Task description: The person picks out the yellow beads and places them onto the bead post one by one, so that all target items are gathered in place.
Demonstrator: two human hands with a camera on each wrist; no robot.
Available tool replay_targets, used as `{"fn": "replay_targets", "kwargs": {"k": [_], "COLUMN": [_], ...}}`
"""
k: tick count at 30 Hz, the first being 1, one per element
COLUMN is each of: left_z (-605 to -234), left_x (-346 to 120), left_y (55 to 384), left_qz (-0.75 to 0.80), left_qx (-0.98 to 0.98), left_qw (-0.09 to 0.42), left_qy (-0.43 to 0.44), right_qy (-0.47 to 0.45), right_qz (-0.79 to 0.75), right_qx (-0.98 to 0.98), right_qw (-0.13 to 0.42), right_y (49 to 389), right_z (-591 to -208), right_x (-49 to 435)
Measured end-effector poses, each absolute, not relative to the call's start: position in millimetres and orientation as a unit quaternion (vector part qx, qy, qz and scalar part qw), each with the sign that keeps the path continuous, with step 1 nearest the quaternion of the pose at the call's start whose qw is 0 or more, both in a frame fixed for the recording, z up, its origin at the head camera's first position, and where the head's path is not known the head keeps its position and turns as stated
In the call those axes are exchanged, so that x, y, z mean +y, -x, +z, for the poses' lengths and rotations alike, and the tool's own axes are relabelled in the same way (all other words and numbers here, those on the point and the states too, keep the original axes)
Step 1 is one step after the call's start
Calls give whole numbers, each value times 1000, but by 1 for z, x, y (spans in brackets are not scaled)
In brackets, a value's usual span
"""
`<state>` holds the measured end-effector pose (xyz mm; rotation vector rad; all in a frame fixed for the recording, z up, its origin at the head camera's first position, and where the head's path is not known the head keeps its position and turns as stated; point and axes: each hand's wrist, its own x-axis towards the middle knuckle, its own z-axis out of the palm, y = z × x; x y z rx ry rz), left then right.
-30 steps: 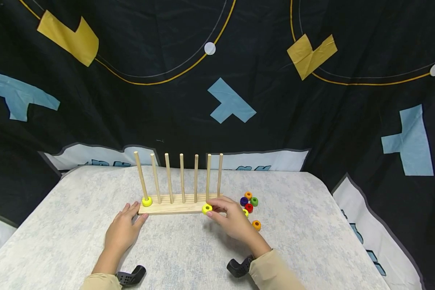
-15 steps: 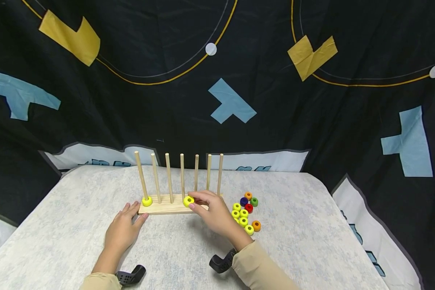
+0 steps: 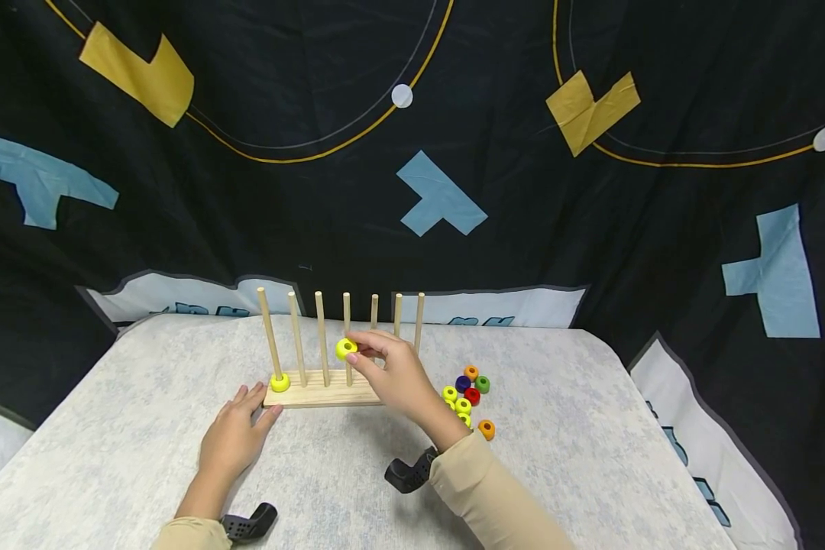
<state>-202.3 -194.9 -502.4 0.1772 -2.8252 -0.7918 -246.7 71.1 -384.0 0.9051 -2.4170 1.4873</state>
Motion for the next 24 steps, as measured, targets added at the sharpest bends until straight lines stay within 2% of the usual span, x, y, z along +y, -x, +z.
{"fn": "replay_targets", "kwargs": {"k": [16, 24], "left_z": [-504, -503], "left_x": [-196, -196], "left_y": [203, 204], "left_qz": [-267, -270], "left_qx": [-956, -956], "left_qw": [101, 100], "left_qy": [-61, -62], "right_qy": [-315, -305], "right_qz": [482, 485], "right_qx": [-805, -805], "right_qw": [145, 155], "right_y": [265, 275], "right_z": [-339, -328], "right_x": [57, 42]}}
